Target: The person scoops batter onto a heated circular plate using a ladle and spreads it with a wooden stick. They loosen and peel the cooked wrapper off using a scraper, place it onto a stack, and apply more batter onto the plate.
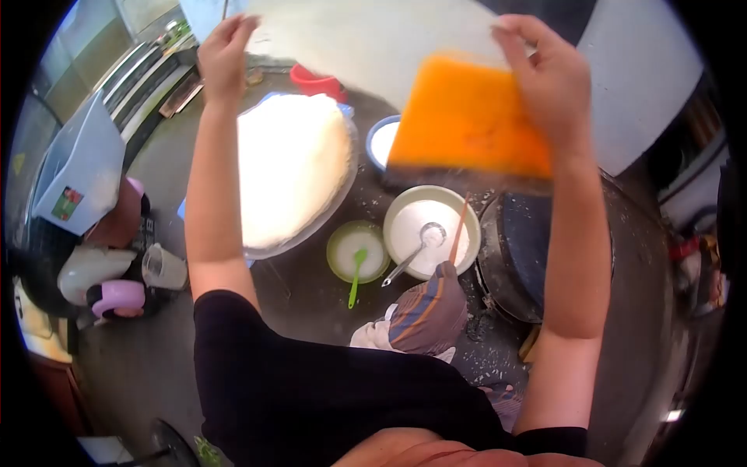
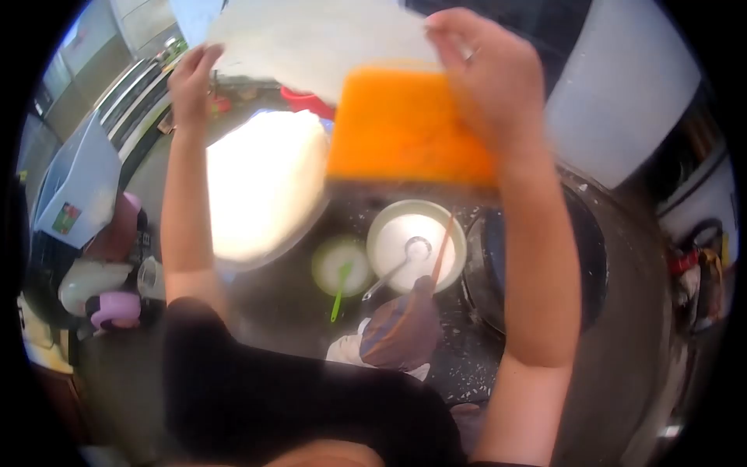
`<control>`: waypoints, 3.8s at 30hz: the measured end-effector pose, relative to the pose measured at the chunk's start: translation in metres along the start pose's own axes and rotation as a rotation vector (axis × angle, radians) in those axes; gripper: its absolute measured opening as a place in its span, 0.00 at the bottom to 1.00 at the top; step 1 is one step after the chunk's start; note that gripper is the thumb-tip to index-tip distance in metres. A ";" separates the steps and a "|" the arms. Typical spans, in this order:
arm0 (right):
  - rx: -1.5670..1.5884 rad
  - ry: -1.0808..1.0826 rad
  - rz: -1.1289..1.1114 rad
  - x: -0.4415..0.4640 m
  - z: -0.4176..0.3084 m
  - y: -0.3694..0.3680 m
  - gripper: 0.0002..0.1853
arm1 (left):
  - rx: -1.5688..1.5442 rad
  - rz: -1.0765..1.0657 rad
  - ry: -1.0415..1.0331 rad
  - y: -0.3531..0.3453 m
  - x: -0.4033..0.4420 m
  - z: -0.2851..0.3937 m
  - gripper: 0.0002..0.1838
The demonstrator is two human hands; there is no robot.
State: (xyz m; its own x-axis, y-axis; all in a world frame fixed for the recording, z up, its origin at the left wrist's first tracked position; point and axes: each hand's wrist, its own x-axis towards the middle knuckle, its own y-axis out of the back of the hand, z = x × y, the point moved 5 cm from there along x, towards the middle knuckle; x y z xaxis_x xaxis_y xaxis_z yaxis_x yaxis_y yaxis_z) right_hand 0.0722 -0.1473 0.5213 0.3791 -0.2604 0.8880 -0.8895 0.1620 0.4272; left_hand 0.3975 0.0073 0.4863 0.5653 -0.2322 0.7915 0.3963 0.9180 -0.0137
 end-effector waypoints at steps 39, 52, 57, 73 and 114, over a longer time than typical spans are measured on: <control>0.732 -1.822 -0.318 -0.437 0.170 0.056 0.19 | 0.901 -0.619 -0.020 0.066 -0.291 -0.131 0.15; 0.456 -1.500 -0.214 -0.445 0.182 0.083 0.20 | 0.337 -1.010 0.095 -0.060 -0.397 -0.038 0.14; 0.275 -1.488 -0.210 -0.422 0.189 0.092 0.22 | 0.174 -0.982 0.319 -0.078 -0.416 -0.039 0.12; -0.470 -0.985 -0.317 -0.343 0.409 0.064 0.30 | -0.334 -0.575 1.375 -0.169 -0.465 -0.085 0.12; -0.090 -0.155 -0.854 -0.295 0.324 -0.084 0.28 | -1.274 -0.037 2.241 -0.396 -0.557 -0.125 0.21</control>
State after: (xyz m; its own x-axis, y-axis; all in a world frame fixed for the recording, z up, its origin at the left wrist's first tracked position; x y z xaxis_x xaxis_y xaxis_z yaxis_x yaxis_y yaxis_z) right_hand -0.0474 -0.3924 0.1687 0.8623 -0.4524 0.2276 -0.2908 -0.0746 0.9539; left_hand 0.0161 -0.2670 -0.0255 -0.2135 -0.7881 -0.5774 -0.0186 0.5942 -0.8041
